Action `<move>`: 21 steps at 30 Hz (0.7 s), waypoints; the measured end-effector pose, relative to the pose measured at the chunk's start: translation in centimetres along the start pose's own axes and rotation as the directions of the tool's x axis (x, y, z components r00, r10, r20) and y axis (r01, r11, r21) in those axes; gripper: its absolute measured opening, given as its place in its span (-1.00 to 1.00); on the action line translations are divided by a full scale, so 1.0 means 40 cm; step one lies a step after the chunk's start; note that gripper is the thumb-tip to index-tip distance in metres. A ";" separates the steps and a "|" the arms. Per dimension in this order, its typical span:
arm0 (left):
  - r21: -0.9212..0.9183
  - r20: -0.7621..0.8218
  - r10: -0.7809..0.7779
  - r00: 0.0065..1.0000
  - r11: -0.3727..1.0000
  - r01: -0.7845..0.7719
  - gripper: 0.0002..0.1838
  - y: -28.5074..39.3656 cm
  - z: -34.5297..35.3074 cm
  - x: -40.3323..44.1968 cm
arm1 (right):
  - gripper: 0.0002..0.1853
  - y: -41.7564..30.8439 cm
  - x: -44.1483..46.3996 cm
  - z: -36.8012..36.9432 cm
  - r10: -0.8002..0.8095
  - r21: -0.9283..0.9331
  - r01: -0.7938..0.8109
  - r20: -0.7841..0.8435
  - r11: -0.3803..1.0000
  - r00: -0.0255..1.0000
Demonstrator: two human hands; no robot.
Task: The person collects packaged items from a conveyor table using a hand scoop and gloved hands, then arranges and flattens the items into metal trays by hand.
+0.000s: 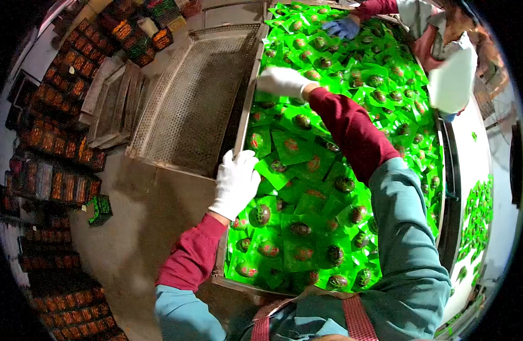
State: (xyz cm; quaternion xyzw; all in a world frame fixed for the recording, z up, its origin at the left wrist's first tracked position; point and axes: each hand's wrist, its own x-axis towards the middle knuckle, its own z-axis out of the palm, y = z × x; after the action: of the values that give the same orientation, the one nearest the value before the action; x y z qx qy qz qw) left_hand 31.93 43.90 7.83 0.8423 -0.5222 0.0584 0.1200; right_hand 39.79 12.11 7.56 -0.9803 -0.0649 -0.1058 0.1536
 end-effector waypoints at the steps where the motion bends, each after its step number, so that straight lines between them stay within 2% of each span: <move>1: -0.005 -0.012 0.001 1.000 1.000 -0.001 -0.70 0.001 0.000 -0.002 | -0.64 0.019 -0.005 -0.012 0.044 0.016 -0.042 -0.155 0.999 0.987; 2: -0.003 -0.011 0.007 1.000 1.000 -0.007 -0.71 0.003 -0.007 0.001 | -0.68 0.029 0.007 -0.017 0.140 -0.019 -0.157 -0.357 0.987 0.923; 3: -0.003 -0.008 0.011 1.000 1.000 -0.011 -0.71 0.008 -0.013 0.000 | -0.72 0.037 0.011 -0.003 0.218 -0.029 -0.277 -0.542 0.960 0.812; 5: -0.006 -0.007 -0.022 1.000 1.000 0.022 -0.71 0.010 -0.012 -0.003 | -0.76 0.056 -0.006 0.027 0.198 -0.208 -0.380 -0.582 0.901 0.788; 6: -0.007 -0.010 -0.001 1.000 1.000 0.001 -0.71 0.006 -0.010 -0.005 | -0.74 0.076 -0.004 0.042 0.149 -0.271 -0.335 -0.534 0.902 0.833; 7: -0.007 -0.016 0.024 1.000 1.000 -0.024 -0.71 0.001 -0.010 -0.003 | -0.74 0.102 0.001 0.047 0.147 -0.271 -0.336 -0.540 0.902 0.829; 9: -0.062 -0.050 -0.001 0.999 0.998 -0.002 -0.72 0.006 -0.017 0.005 | -0.70 0.086 0.002 -0.017 0.237 0.125 -0.202 -0.461 0.971 0.855; 10: -0.056 -0.023 -0.014 1.000 0.998 0.012 -0.72 0.007 -0.015 0.005 | -0.68 0.075 -0.004 -0.042 0.338 0.273 -0.228 -0.479 0.934 0.810; 11: -0.050 0.009 -0.021 1.000 0.998 0.022 -0.71 0.011 -0.014 0.000 | -0.68 0.097 0.002 -0.053 0.394 0.343 -0.260 -0.417 0.903 0.819; 13: -0.055 0.010 -0.015 1.000 0.998 0.016 -0.70 0.016 -0.017 0.001 | -0.67 0.124 0.007 -0.062 0.482 0.377 -0.425 -0.067 0.823 0.874; 14: -0.055 0.007 -0.019 1.000 0.998 0.019 -0.69 0.016 -0.016 -0.002 | -0.65 0.129 0.001 -0.029 0.498 0.204 -0.463 -0.187 0.863 0.847; 15: -0.053 0.004 -0.021 1.000 0.998 0.021 -0.69 0.012 -0.018 -0.002 | -0.61 0.101 -0.009 -0.013 0.489 0.029 -0.505 -0.308 0.862 0.816; 16: -0.047 0.005 -0.017 1.000 0.999 0.017 -0.69 0.005 -0.021 0.001 | -0.57 0.083 -0.024 -0.008 0.439 -0.070 -0.510 -0.418 0.858 0.795; 17: -0.037 0.003 -0.007 1.000 0.999 0.007 -0.69 0.001 -0.022 0.004 | -0.57 0.072 -0.023 -0.011 0.438 -0.069 -0.508 -0.417 0.858 0.796; 18: -0.034 0.004 -0.002 1.000 0.999 0.002 -0.69 0.000 -0.019 0.004 | -0.61 0.062 -0.025 -0.009 0.230 -0.101 -0.303 -0.444 0.948 0.866; 19: -0.038 0.013 -0.002 1.000 0.999 0.002 -0.68 0.006 -0.013 -0.002 | -0.63 0.047 -0.036 0.004 0.016 -0.133 -0.085 -0.455 0.987 0.890; 20: -0.060 0.029 -0.018 0.999 0.998 0.019 -0.68 0.009 -0.019 0.002 | -0.68 0.044 -0.043 0.050 0.023 -0.109 -0.059 -0.305 0.992 0.952; 21: -0.048 0.029 -0.037 0.999 0.998 0.038 -0.69 0.014 -0.020 0.000 | -0.61 0.058 -0.039 0.082 -0.048 -0.227 -0.025 -0.311 0.974 0.949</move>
State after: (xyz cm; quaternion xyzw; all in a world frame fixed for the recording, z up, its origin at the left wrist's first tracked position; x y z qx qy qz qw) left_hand 31.45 43.85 8.68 0.8495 -0.5093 0.0317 0.1343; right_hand 39.26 10.79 3.51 -0.9617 -0.0329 -0.2680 0.0479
